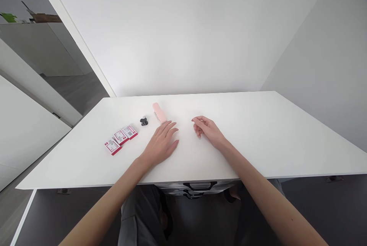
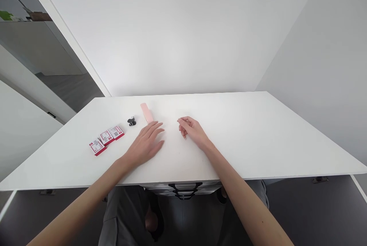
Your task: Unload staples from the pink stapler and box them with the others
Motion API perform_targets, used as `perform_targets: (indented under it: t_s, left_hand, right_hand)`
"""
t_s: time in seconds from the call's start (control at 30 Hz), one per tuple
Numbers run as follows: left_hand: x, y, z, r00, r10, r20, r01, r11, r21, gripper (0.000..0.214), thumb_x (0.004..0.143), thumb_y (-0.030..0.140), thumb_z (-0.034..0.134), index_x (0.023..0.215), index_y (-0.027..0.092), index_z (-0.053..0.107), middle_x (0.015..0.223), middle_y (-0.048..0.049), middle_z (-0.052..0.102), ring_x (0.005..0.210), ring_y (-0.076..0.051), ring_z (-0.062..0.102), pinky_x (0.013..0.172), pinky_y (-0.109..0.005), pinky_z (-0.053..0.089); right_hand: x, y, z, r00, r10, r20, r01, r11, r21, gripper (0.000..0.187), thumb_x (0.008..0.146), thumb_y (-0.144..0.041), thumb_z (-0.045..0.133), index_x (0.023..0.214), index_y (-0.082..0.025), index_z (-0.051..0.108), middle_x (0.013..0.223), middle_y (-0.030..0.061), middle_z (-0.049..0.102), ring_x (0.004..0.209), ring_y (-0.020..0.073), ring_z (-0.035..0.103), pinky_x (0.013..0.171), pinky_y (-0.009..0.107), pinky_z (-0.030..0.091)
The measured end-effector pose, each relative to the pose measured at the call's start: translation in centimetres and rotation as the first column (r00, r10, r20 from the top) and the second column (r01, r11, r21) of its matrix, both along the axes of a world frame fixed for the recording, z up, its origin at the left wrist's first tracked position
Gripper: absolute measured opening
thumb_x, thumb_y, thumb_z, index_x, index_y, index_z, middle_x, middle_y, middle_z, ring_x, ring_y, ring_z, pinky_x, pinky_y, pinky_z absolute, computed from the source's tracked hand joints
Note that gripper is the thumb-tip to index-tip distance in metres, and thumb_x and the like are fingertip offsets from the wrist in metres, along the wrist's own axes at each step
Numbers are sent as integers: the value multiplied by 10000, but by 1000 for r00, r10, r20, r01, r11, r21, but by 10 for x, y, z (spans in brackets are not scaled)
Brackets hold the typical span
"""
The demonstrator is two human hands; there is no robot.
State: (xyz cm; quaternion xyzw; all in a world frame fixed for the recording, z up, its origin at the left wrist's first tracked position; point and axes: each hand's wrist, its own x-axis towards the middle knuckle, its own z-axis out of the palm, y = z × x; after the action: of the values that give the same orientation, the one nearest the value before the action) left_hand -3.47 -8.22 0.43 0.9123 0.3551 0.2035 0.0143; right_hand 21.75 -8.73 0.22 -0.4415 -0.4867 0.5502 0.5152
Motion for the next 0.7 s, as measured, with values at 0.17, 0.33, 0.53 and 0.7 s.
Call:
perform_targets:
  t_s: [0.17, 0.33, 0.53, 0.7]
  left_hand:
    - [31, 23, -9, 999, -51, 0, 51, 996, -76, 389, 1046, 317, 435, 1390, 171, 541, 1620, -164, 479, 1579, -310, 343, 1284, -550, 323]
    - [50, 36, -18, 998, -19, 66, 30, 985, -171, 479, 1045, 335, 426, 1485, 146, 449, 1728, -176, 286, 1632, -316, 193, 1302, -544, 289]
    - [74, 56, -28, 931, 322, 170, -267, 921, -284, 690, 992, 370, 514, 1579, 84, 290, 1763, -245, 5, 1630, -428, -44, 1280, -650, 219]
    - [76, 70, -28, 824, 520, 226, -435, 835, -336, 808, 922, 400, 615, 1575, 61, 281, 1744, -298, -42, 1610, -476, -117, 1278, -683, 120]
  right_hand:
    - [0, 1, 0, 1000, 7, 0, -7, 1000, -2, 439, 862, -633, 743, 1003, -221, 683, 781, -16, 627, 612, 123, 533, 584, 303, 458]
    - [0, 3, -1, 1000, 14, -5, -14, 1000, 6, 432, 862, -621, 750, 1001, -218, 683, 785, -16, 630, 619, 121, 536, 595, 299, 467]
    - [1, 4, -2, 1000, 14, -10, -14, 1000, 4, 423, 876, -622, 733, 1014, -223, 695, 791, -14, 628, 623, 125, 541, 586, 299, 466]
    - [2, 4, -1, 1000, 10, 5, -10, 1000, -6, 415, 881, -616, 728, 1020, -226, 703, 793, -13, 623, 625, 126, 541, 593, 302, 474]
